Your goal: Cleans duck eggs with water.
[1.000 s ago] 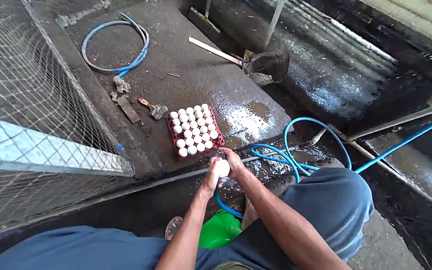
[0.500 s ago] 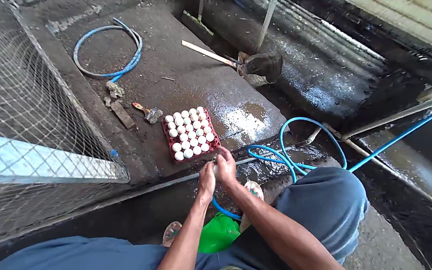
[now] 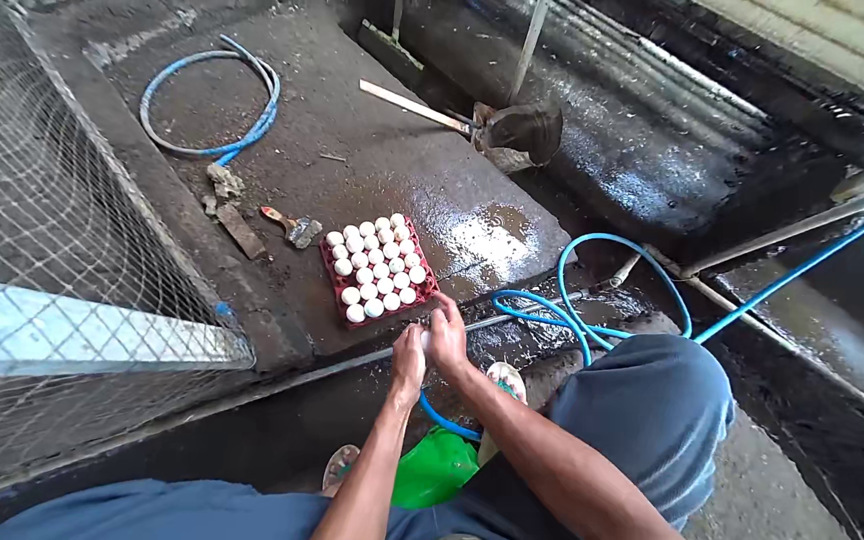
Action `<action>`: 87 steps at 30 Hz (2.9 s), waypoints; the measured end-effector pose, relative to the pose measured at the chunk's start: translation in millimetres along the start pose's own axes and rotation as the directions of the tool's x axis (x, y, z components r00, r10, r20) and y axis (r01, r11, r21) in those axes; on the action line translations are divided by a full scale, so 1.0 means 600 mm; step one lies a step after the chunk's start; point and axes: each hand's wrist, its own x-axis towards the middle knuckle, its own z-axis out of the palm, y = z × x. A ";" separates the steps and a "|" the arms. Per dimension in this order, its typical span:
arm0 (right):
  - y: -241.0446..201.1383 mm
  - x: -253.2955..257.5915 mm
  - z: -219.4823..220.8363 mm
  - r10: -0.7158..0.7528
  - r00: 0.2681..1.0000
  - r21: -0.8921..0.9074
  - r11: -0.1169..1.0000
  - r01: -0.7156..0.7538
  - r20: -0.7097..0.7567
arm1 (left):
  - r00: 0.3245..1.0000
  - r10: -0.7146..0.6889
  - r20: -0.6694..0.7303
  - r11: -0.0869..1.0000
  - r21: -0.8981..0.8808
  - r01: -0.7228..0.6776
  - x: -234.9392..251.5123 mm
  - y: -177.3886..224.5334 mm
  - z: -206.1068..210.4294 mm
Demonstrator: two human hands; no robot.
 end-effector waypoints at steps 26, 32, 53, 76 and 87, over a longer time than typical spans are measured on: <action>0.002 0.030 -0.020 0.330 0.922 0.215 0.904 -0.370 0.201 | 0.979 -0.102 0.174 0.987 -0.108 0.122 0.011 -0.018 -0.014; 0.013 -0.034 0.002 -0.150 0.977 -0.044 0.986 0.158 0.149 | 0.994 -0.022 0.108 0.974 -0.221 0.045 0.012 -0.009 -0.015; 0.003 -0.017 0.004 0.003 0.996 0.044 0.999 -0.007 0.091 | 0.997 0.067 0.028 0.996 -0.053 -0.065 0.003 -0.009 0.004; 0.009 0.034 -0.009 0.297 0.942 0.169 0.932 -0.322 0.153 | 0.991 0.068 0.115 0.990 -0.130 -0.053 0.006 -0.024 -0.003; 0.002 -0.016 -0.002 0.034 0.999 0.099 0.994 -0.035 0.017 | 1.000 0.009 0.019 0.998 -0.055 -0.008 -0.008 -0.004 0.003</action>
